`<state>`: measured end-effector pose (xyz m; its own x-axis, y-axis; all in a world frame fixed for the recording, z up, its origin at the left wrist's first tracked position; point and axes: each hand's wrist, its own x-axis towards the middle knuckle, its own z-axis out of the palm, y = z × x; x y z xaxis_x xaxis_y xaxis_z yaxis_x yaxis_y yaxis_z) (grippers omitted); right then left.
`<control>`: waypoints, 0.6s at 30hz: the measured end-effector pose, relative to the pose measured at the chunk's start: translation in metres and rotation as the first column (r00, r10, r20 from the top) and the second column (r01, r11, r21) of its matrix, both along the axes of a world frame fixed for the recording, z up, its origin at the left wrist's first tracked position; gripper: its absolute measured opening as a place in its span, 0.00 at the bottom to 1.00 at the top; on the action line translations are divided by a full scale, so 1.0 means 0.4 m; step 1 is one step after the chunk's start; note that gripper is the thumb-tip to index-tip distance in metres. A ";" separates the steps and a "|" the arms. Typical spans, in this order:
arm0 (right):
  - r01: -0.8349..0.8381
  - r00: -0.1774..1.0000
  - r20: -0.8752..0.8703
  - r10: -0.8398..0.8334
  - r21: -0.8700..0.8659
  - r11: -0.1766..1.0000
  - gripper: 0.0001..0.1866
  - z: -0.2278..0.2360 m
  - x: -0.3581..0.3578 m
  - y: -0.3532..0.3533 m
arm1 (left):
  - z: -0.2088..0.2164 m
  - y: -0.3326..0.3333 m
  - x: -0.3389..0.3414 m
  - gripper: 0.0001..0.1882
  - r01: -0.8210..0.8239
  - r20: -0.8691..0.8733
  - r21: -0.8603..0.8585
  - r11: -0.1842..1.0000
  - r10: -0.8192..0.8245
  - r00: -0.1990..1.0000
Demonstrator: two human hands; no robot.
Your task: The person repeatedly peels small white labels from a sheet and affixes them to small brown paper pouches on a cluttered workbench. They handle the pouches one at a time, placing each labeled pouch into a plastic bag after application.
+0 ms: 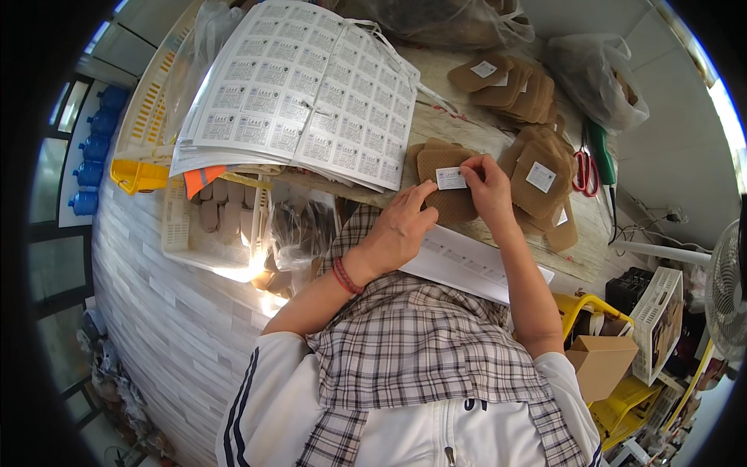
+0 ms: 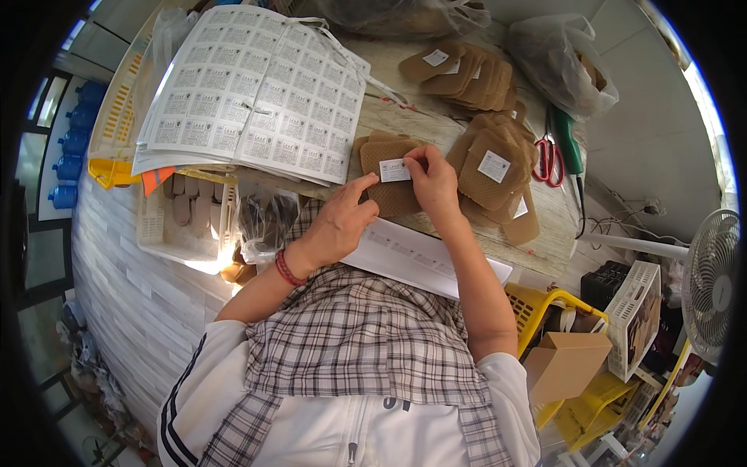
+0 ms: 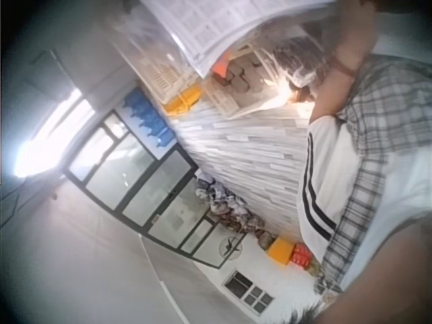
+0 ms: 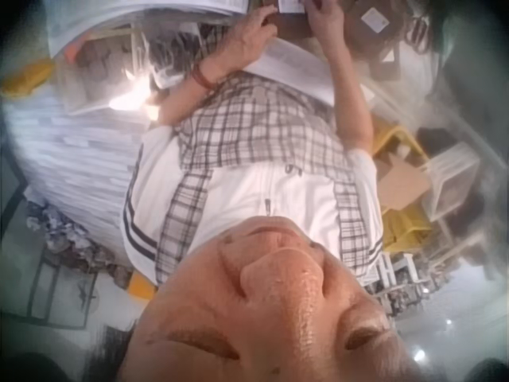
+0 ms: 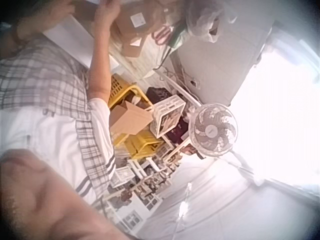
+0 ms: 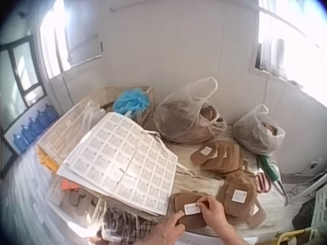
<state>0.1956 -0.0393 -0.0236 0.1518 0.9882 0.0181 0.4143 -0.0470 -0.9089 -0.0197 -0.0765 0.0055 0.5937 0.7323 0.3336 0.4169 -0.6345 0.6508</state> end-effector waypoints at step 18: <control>0.030 0.843 0.510 -0.172 0.274 0.961 0.11 0.016 -0.057 -0.046 | -0.005 -0.001 0.014 0.06 0.029 -0.208 0.135 0.990 0.000 0.978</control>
<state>0.1727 -0.0578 -0.0171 0.1480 0.9200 0.3628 0.8359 0.0796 -0.5430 -0.0141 -0.0768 0.0035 0.6706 0.6790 0.2987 0.5231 -0.7184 0.4586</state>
